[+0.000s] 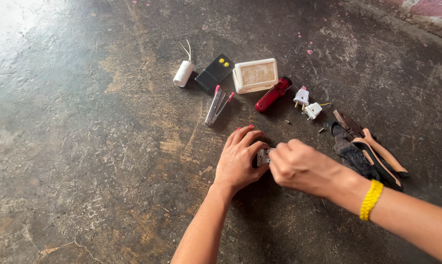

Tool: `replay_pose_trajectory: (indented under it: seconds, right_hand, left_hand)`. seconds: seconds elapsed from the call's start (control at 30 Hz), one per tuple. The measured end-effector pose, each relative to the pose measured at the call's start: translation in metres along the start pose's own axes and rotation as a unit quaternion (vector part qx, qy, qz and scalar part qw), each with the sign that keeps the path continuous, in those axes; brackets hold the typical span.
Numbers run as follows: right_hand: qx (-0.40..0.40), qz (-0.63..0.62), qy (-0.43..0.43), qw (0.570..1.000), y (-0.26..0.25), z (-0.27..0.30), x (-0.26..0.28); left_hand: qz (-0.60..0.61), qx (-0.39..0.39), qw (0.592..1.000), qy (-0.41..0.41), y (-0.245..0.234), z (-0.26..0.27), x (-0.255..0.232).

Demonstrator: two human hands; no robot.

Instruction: The person assembles a white electrical socket by inserting metal pins and tightening screws with a screwdriver. They handle the socket parts and tools on the floor, securing the internal components.

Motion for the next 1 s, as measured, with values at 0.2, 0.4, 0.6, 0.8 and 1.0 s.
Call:
replay_pose_trajectory:
  seconds: [0.2, 0.4, 0.6, 0.8, 1.0]
  right_hand:
    - [-0.028, -0.064, 0.003, 0.998, 0.009, -0.005, -0.01]
    - [0.097, -0.196, 0.141, 0.966, 0.015, -0.012, -0.029]
    - [0.159, -0.269, 0.316, 0.896, 0.021, -0.02, -0.05]
    - [0.208, -0.289, 0.378, 0.854, 0.028, -0.021, -0.057]
    - [0.143, -0.203, 0.182, 0.951, 0.017, -0.03, -0.046]
  left_hand:
    - [0.012, -0.01, 1.0, 0.019, 0.002, 0.001, 0.004]
    - [0.035, -0.009, 0.999, 0.017, 0.001, 0.001, 0.004]
    - [0.026, -0.006, 1.0, 0.008, -0.001, 0.001, 0.001]
    - [0.018, -0.003, 1.0, 0.007, 0.0, 0.0, 0.002]
    - [0.009, -0.002, 1.0, 0.015, 0.0, 0.001, 0.003]
Point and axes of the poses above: each hand's wrist, its own z-axis away from the middle knuckle, its own y-axis out of the palm, x = y × z, the point moved 4 cm from there along -z, towards the middle knuckle, and after that the axes turned 5 degrees about z, right-handed, at the moved point
